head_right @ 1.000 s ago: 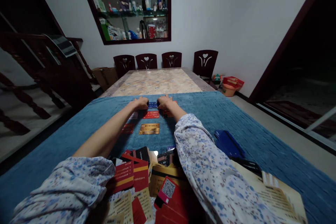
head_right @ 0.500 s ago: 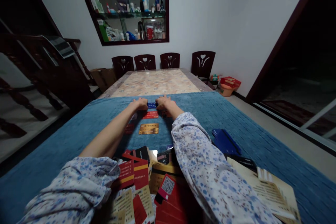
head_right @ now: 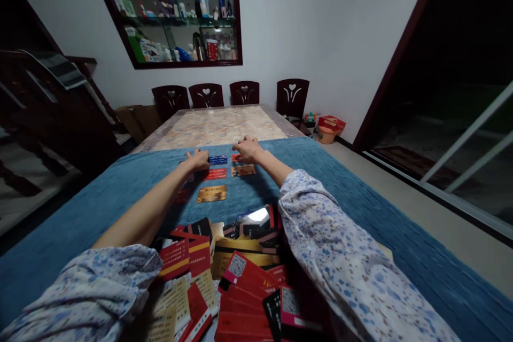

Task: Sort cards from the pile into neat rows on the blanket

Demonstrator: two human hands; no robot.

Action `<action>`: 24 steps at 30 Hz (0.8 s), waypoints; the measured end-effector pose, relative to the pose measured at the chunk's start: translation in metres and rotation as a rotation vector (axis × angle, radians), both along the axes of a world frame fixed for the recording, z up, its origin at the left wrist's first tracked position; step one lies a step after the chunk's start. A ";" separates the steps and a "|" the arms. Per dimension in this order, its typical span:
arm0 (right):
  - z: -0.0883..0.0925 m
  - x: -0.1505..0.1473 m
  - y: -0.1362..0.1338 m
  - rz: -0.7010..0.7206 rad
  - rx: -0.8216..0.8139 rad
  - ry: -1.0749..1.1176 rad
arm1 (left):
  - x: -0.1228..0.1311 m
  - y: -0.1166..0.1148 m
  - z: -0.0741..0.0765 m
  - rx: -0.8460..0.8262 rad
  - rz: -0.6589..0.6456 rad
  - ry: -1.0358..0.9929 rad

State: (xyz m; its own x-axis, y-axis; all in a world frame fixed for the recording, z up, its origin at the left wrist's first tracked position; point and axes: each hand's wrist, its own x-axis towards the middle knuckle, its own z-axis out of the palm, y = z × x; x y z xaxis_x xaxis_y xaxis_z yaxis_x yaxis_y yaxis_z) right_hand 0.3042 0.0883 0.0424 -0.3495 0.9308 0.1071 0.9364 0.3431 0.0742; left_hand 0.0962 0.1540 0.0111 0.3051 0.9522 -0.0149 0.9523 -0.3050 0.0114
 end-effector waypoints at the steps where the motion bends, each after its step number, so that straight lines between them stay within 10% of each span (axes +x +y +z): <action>1: 0.001 0.005 -0.005 0.003 0.008 0.003 | 0.000 -0.004 0.001 0.014 0.007 0.003; 24: -0.001 0.091 -0.125 -0.047 0.099 0.082 | 0.025 -0.082 0.007 0.400 -0.130 -0.103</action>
State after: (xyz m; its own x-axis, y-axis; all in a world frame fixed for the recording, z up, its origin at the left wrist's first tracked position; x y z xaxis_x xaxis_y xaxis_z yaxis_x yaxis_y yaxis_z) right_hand 0.3949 -0.0369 0.0414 -0.2917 0.9295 0.2259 0.9557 0.2931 0.0281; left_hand 0.1216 0.0724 0.0179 0.4035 0.8304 0.3842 0.9057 -0.4221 -0.0388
